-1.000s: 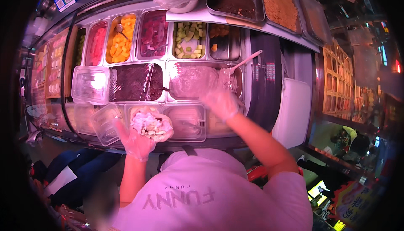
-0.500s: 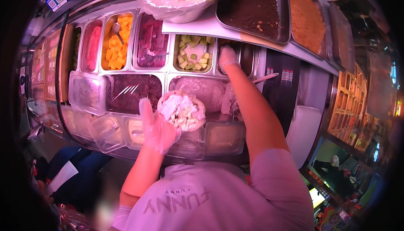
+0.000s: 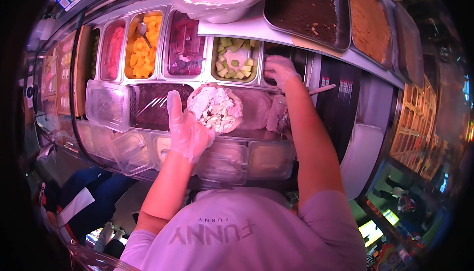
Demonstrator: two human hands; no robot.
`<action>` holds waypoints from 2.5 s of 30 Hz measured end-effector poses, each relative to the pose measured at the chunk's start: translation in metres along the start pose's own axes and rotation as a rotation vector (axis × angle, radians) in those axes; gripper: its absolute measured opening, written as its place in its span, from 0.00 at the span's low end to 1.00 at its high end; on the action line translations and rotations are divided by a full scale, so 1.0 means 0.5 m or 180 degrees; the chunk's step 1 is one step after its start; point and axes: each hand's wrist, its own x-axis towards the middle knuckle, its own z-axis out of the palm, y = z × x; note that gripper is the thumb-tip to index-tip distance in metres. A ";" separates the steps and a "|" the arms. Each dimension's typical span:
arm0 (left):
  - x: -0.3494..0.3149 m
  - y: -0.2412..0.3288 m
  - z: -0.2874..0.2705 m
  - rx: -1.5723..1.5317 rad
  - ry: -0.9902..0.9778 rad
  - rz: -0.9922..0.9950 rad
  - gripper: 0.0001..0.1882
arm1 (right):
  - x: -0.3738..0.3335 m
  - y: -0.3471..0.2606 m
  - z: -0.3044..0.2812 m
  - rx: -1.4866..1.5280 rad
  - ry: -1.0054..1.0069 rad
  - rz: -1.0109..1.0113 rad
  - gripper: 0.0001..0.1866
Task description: The person scoops a white creamy base into a plastic bag, adds diced yellow fruit, wraps the bag, and rolls it into a ball. They then coat the ball in a brown crumbly topping and place it into a small paper cup. Finally, they remove gloves and handle small paper cards.
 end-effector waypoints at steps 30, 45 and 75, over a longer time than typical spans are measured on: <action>-0.061 0.075 -0.024 0.0971 0.0311 0.1011 0.29 | 0.019 -0.059 0.234 -0.6662 -0.1391 -0.1624 0.14; -0.048 0.086 -0.063 0.0291 0.0079 0.0826 0.32 | -0.004 -0.078 0.216 -0.5737 -0.1583 -0.1815 0.19; -0.196 -0.048 -0.046 -0.0186 -0.0199 0.1063 0.27 | -0.567 -0.007 0.313 -0.3535 -0.0930 -0.4401 0.27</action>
